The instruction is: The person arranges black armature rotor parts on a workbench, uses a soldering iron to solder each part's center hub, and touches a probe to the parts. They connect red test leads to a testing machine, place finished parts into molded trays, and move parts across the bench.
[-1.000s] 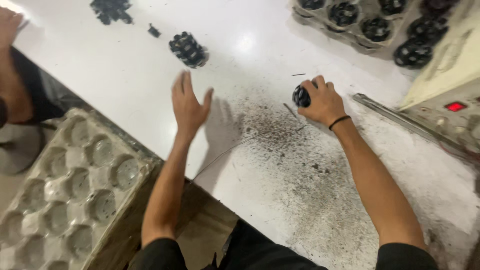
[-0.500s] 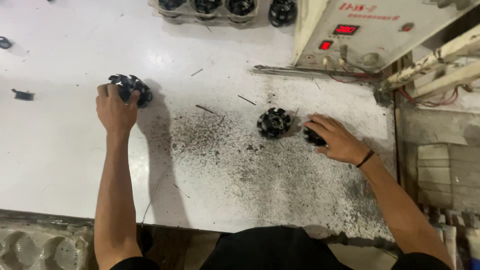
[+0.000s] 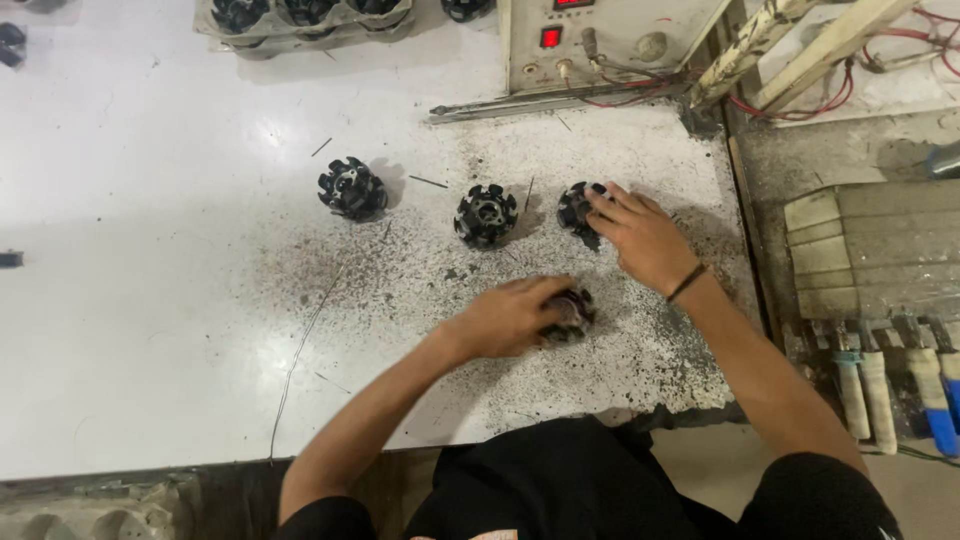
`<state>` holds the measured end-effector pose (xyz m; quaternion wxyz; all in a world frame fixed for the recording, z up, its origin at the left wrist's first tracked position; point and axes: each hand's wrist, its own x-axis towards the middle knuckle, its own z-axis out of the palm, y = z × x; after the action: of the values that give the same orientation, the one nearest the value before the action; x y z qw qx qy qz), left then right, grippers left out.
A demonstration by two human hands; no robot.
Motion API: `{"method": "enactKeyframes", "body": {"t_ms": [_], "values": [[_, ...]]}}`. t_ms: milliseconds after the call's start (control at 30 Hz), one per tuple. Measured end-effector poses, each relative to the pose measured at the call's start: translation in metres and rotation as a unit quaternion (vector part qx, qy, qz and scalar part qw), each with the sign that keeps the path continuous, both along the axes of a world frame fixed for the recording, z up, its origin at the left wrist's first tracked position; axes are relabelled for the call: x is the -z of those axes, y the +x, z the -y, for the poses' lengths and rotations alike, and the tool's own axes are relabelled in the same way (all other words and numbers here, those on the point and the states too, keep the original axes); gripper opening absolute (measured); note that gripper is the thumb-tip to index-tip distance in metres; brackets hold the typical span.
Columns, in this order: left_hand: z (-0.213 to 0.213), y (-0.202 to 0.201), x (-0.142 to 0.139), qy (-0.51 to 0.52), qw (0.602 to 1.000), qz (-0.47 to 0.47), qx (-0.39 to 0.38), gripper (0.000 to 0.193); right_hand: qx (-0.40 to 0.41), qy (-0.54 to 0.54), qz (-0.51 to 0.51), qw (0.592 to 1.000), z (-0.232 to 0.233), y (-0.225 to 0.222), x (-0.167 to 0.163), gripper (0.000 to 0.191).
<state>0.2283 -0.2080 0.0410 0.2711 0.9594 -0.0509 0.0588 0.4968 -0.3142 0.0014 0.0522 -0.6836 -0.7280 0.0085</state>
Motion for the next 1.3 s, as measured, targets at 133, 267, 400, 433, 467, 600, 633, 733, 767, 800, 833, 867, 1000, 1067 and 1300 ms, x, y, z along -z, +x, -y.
{"method": "enactKeyframes", "body": {"t_ms": [133,267,400,433,467,600,633,733,767,800,833,867,1000,1067,1300], "values": [[0.005,0.016,0.031,-0.013,0.991,0.120,-0.059,0.050,0.066,-0.072,-0.146,0.984,0.075,-0.054,-0.012,0.030],[-0.049,0.018,0.048,0.124,0.895,0.109,-0.414,0.068,0.115,0.038,-0.099,0.988,0.097,-0.091,-0.004,0.053],[-0.069,0.018,0.048,0.003,0.918,0.058,-0.393,0.040,0.140,0.014,-0.062,0.988,0.074,-0.076,-0.003,0.045],[-0.062,0.015,0.047,-0.014,0.920,0.062,-0.388,0.037,0.149,0.000,-0.042,0.988,0.070,-0.070,-0.006,0.042],[-0.053,0.011,0.045,-0.030,0.921,0.067,-0.383,0.033,0.145,-0.007,-0.018,0.989,0.067,-0.067,-0.010,0.043],[0.000,-0.017,0.046,-0.044,0.969,0.050,-0.238,0.040,0.085,0.031,0.038,0.995,0.064,-0.079,-0.025,0.044],[0.006,-0.021,0.048,-0.078,0.965,0.074,-0.239,0.042,0.058,0.057,0.045,0.996,0.063,-0.085,-0.027,0.044],[0.002,-0.020,0.059,-0.133,0.939,0.141,-0.284,0.039,-0.025,0.062,-0.051,0.996,0.050,-0.109,-0.024,0.053],[-0.009,-0.016,0.062,-0.122,0.921,0.155,-0.337,0.031,-0.026,0.049,-0.053,0.997,0.045,-0.114,-0.022,0.052],[-0.020,-0.011,0.065,-0.041,0.908,0.161,-0.384,0.044,-0.027,0.037,-0.053,0.998,0.036,-0.115,-0.019,0.050],[-0.035,-0.006,0.067,0.044,0.888,0.171,-0.426,0.057,-0.028,0.030,-0.050,0.998,0.028,-0.114,-0.017,0.049],[-0.047,-0.004,0.067,0.038,0.894,0.147,-0.422,0.052,-0.024,0.030,-0.026,0.999,0.019,-0.112,-0.015,0.049],[-0.065,-0.026,0.054,-0.055,0.913,0.095,-0.393,0.042,-0.012,0.025,0.057,0.998,-0.017,-0.096,-0.010,0.043],[-0.052,-0.043,0.046,-0.110,0.935,0.085,-0.326,0.043,-0.009,0.037,0.071,0.997,-0.033,-0.088,-0.008,0.038],[-0.026,-0.051,0.049,-0.130,0.962,0.099,-0.217,0.046,-0.060,0.084,-0.019,0.994,0.013,-0.107,-0.013,0.033]]}}
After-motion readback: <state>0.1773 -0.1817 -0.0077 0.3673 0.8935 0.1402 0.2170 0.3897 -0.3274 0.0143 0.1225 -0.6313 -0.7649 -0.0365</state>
